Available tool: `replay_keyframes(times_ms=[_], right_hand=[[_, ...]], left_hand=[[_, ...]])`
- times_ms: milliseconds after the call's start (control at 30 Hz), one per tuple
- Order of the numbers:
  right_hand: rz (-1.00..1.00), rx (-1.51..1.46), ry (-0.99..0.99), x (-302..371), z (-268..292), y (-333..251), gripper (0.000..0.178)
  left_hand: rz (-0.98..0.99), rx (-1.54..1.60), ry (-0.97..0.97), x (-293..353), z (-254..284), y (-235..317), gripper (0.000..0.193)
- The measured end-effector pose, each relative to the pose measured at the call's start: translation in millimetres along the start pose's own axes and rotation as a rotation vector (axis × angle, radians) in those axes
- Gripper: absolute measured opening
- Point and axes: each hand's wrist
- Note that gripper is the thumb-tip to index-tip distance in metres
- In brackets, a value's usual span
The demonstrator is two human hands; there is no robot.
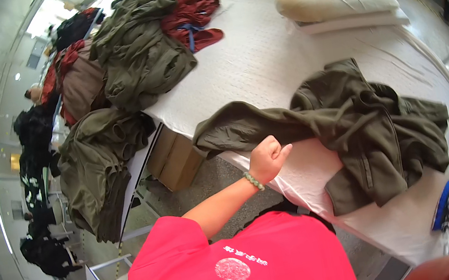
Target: The recorder is ironing a garment on an industrial ironing table, meticulously pressing different sections of the fabric.
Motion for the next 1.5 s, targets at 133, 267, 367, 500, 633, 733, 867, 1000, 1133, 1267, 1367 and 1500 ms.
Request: replay_keyframes(times_ms=[133,267,367,500,633,733,867,1000,1133,1267,1367,1500], right_hand=[[-0.117,0.126,0.003,29.2,37.0,-8.9,0.038],[-0.162,0.271,0.047,43.3,74.0,-25.8,0.037],[-0.122,0.358,0.144,32.1,82.2,-11.5,0.037],[-0.121,0.366,0.129,42.9,93.2,-26.3,0.036],[-0.050,0.408,0.165,25.0,107.9,-19.0,0.036],[0.046,0.452,0.272,-2.6,103.0,-3.0,0.035],[0.152,0.510,0.325,-32.0,131.5,-2.9,0.035],[0.433,0.696,0.688,-86.7,214.0,-5.7,0.035],[0.506,0.837,1.207,-88.4,217.7,-75.1,0.034],[0.650,0.853,1.409,-59.3,237.9,-100.4,0.034],[0.678,0.816,1.324,-49.8,234.6,-94.6,0.034],[0.607,0.806,1.155,-46.7,227.3,-84.6,0.033]], left_hand=[[0.149,0.067,-0.284,24.1,0.5,23.3,0.051],[0.214,0.269,-0.351,56.6,1.4,3.7,0.049],[0.456,0.388,-0.482,36.0,-14.2,5.2,0.049],[0.445,0.462,-0.476,62.8,-16.4,9.4,0.052],[0.313,0.413,-0.559,28.7,-15.2,27.5,0.051],[0.305,0.447,-0.593,13.9,-28.9,42.5,0.052],[0.289,0.463,-0.657,2.8,-18.2,45.0,0.043],[0.068,0.375,-0.829,41.5,-56.6,-18.0,0.037],[-0.519,0.307,-0.761,-272.8,33.5,39.8,0.037],[-0.829,0.418,-0.674,-319.8,64.3,115.9,0.038],[-0.821,0.562,-0.677,-257.7,67.0,102.0,0.039],[-0.737,0.755,-0.766,-189.2,90.9,102.3,0.040]])
Point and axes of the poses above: each hand's wrist, its own x-axis away from the middle knuckle, its own z-axis out of the back of the hand, y = z × x, and after that the axes turned 4 degrees about -z, right-handed
